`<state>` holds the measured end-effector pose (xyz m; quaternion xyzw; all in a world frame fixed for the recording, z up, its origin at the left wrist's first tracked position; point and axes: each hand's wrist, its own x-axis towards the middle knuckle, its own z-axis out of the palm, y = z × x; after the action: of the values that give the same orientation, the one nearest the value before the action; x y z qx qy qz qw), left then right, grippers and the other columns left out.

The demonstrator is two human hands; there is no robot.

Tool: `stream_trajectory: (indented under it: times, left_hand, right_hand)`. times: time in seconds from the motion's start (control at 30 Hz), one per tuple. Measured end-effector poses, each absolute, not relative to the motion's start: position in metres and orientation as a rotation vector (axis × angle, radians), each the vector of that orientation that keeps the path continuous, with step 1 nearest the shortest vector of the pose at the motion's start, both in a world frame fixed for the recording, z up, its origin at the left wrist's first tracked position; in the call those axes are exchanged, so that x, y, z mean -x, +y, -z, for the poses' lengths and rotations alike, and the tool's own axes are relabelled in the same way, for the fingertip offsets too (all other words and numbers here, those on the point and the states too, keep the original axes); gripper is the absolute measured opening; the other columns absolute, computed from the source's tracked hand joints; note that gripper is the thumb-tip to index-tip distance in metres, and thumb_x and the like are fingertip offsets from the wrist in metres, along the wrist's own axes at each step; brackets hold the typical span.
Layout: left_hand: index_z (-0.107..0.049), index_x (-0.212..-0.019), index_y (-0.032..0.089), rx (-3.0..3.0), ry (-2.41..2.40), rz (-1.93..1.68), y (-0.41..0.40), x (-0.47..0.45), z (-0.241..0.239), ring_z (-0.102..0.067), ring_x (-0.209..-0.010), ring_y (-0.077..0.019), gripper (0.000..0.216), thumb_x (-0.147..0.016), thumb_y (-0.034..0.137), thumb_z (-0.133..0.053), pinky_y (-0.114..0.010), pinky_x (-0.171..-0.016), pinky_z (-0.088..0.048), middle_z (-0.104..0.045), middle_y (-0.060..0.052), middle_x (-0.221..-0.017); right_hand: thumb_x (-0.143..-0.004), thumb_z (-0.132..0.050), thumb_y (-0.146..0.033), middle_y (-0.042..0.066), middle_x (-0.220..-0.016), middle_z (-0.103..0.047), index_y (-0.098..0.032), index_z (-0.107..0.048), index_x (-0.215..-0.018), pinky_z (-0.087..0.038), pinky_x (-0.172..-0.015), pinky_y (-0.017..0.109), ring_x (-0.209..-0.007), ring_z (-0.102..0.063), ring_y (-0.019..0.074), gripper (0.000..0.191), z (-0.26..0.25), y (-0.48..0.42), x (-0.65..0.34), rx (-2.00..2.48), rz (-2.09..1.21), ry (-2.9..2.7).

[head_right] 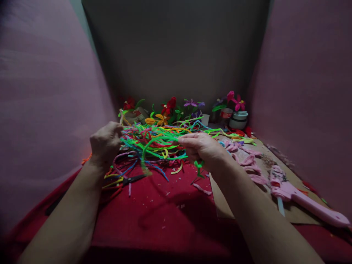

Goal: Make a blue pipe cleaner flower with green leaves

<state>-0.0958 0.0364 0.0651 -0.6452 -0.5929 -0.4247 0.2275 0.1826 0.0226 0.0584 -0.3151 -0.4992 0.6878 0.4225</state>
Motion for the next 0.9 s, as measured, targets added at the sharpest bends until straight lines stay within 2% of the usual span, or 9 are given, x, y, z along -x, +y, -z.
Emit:
stream_trajectory:
  times: [0.07,0.13,0.23,0.3,0.37,0.5,0.63,0.77,0.9]
  left_hand:
    - [-0.057,-0.071,0.018,1.676,-1.931,1.654,0.034,0.090,-0.067,-0.047,-0.048,-0.0116,0.018,-0.079,0.023,-0.041,-0.023,-0.050,-0.036,-0.053,0.001,-0.055]
    - [-0.058,-0.066,0.017,1.862,-2.178,1.906,0.030,0.077,-0.068,-0.040,-0.040,-0.0084,0.017,-0.076,0.026,-0.047,-0.020,-0.042,-0.032,-0.049,0.003,-0.050]
    - [-0.066,-0.077,0.013,2.738,-2.250,1.591,0.021,0.049,-0.065,-0.040,-0.042,-0.0066,0.019,-0.067,0.029,-0.064,-0.018,-0.041,-0.028,-0.051,0.003,-0.050]
    - [-0.067,-0.094,0.015,2.948,-2.193,1.642,0.014,0.030,-0.060,-0.036,-0.041,-0.0053,0.032,-0.068,0.034,-0.066,-0.018,-0.040,-0.025,-0.049,0.005,-0.051]
    - [-0.066,-0.097,0.016,2.871,-2.005,1.990,0.007,0.014,-0.054,-0.036,-0.043,-0.0044,0.033,-0.072,0.037,-0.063,-0.018,-0.043,-0.027,-0.049,0.005,-0.055]
    - [-0.066,-0.075,0.013,2.792,-1.787,2.420,0.003,-0.001,-0.044,-0.035,-0.046,-0.0038,0.023,-0.073,0.036,-0.065,-0.017,-0.043,-0.027,-0.044,0.005,-0.053]
    - [-0.062,-0.071,0.013,2.570,-1.831,2.866,0.008,0.003,-0.042,-0.037,-0.042,-0.0040,0.020,-0.073,0.033,-0.065,-0.016,-0.041,-0.031,-0.047,0.004,-0.050]
    - [-0.057,-0.072,0.012,2.102,-1.922,3.437,0.017,0.016,-0.047,-0.037,-0.036,-0.0022,0.009,-0.078,0.018,-0.059,-0.014,-0.034,-0.032,-0.057,0.001,-0.058]
    - [-0.056,-0.069,0.010,1.724,-1.929,3.657,0.026,0.029,-0.051,-0.037,-0.031,-0.0009,0.018,-0.085,0.009,-0.047,-0.011,-0.029,-0.028,-0.054,0.001,-0.053]
  right_hand:
    - [-0.069,-0.066,-0.026,-0.013,-0.039,-0.019,-0.016,-0.056,-0.069,-0.007,-0.032,0.017,-0.034,-0.009,0.0020,0.014,-0.057,0.024,-0.180,0.714,-1.704,-1.168]
    - [-0.071,-0.064,-0.026,-0.013,-0.039,-0.018,-0.018,-0.052,-0.069,-0.007,-0.032,0.017,-0.034,-0.008,0.0025,0.015,-0.055,0.022,-0.174,0.648,-1.698,-1.086]
    - [-0.073,-0.062,-0.027,-0.013,-0.038,-0.019,-0.020,-0.047,-0.068,-0.009,-0.032,0.017,-0.033,-0.008,0.0030,0.018,-0.051,0.016,-0.161,0.567,-1.692,-1.012]
    - [-0.075,-0.060,-0.028,-0.013,-0.038,-0.019,-0.020,-0.049,-0.072,-0.009,-0.032,0.017,-0.033,-0.007,0.0032,0.015,-0.048,0.011,-0.153,0.552,-1.703,-1.014]
    - [-0.075,-0.060,-0.031,-0.014,-0.038,-0.020,-0.019,-0.049,-0.073,-0.010,-0.031,0.016,-0.033,-0.009,0.0031,0.016,-0.044,0.006,-0.146,0.578,-1.731,-1.026]
    - [-0.073,-0.062,-0.031,-0.014,-0.038,-0.021,-0.020,-0.043,-0.066,-0.010,-0.031,0.016,-0.032,-0.009,0.0025,0.023,-0.037,-0.001,-0.136,0.612,-1.842,-1.045]
    - [-0.074,-0.061,-0.036,-0.014,-0.038,-0.023,-0.016,-0.053,-0.072,-0.014,-0.030,0.014,-0.030,-0.012,0.0014,0.021,-0.029,-0.003,-0.131,0.605,-2.002,-1.113]
    - [-0.074,-0.061,-0.036,-0.008,-0.040,-0.046,-0.012,-0.060,-0.081,-0.032,-0.031,0.017,-0.027,-0.032,0.0036,0.025,-0.018,-0.002,-0.129,0.585,-2.028,-1.204]
    - [-0.076,-0.060,-0.033,0.000,-0.050,-0.060,-0.009,-0.062,-0.085,-0.039,-0.035,0.019,-0.031,-0.047,0.0072,0.027,-0.008,0.000,-0.130,0.530,-2.069,-1.319]
